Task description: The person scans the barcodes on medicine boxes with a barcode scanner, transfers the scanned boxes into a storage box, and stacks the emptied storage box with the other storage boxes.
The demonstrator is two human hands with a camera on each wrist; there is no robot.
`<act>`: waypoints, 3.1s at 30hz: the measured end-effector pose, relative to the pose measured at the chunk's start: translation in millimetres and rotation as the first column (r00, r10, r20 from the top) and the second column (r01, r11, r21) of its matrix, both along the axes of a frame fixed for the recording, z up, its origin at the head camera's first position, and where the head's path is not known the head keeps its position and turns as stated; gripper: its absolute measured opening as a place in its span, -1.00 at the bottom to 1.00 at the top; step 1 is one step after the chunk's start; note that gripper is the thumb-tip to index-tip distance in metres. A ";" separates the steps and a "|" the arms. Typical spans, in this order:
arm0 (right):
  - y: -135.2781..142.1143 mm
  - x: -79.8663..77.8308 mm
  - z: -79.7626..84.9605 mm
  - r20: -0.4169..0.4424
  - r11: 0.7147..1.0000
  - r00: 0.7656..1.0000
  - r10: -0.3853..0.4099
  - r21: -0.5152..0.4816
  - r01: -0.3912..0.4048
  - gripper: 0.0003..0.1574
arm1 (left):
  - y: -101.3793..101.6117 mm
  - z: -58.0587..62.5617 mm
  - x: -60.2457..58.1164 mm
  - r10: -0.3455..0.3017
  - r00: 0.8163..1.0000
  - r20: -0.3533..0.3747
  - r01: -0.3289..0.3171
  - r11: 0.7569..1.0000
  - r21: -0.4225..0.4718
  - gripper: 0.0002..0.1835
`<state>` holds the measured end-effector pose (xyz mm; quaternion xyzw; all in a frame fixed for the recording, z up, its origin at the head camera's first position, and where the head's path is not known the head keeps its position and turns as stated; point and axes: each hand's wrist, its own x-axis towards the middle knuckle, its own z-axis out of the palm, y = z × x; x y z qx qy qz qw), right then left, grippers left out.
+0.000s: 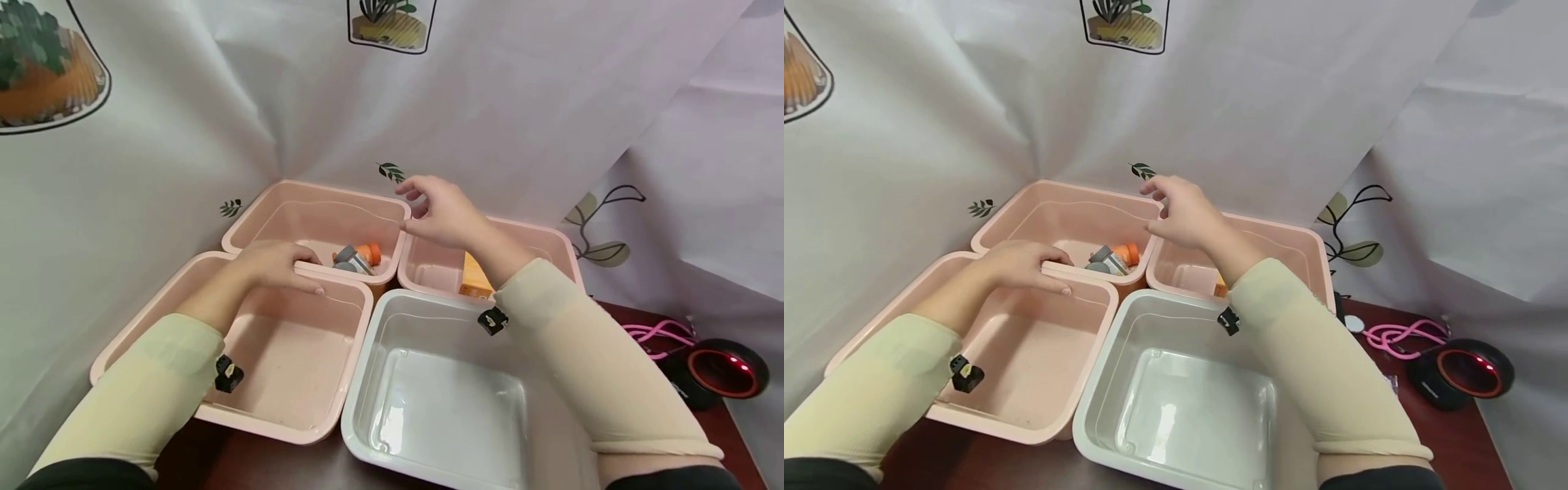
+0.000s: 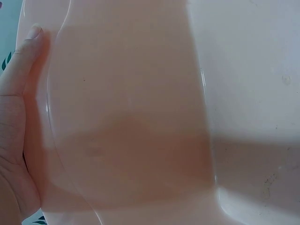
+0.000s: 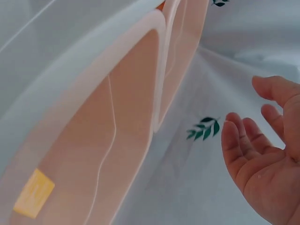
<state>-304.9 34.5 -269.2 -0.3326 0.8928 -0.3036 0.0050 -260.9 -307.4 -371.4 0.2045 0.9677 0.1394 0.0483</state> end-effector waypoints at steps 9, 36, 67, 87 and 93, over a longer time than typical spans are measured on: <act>49.3 7.7 2.3 0.002 0.997 0.999 -0.043 0.068 0.043 -0.40 | -5.8 -1.2 -8.3 -0.020 1.000 -0.012 0.020 1.000 -0.010 -0.35; 185.0 137.6 -65.7 -0.115 0.931 0.979 -0.169 0.309 0.197 -0.03 | 70.8 16.5 16.5 -0.323 0.941 -0.102 0.337 0.919 0.206 -0.17; 243.4 186.9 -110.8 -0.138 0.907 0.958 -0.251 0.314 0.283 0.29 | 179.5 -13.2 47.9 -0.398 0.887 -0.233 0.390 0.917 -0.081 -0.16; 347.6 194.0 -110.9 -0.128 0.925 0.962 -0.242 0.270 0.269 0.30 | 288.7 -11.7 57.5 -0.369 0.919 -0.141 0.351 0.926 -0.139 -0.11; 371.9 198.3 -111.3 -0.075 0.951 0.979 -0.191 0.233 0.204 0.40 | 306.8 -2.8 61.2 -0.392 0.918 -0.058 0.373 0.904 -0.212 0.01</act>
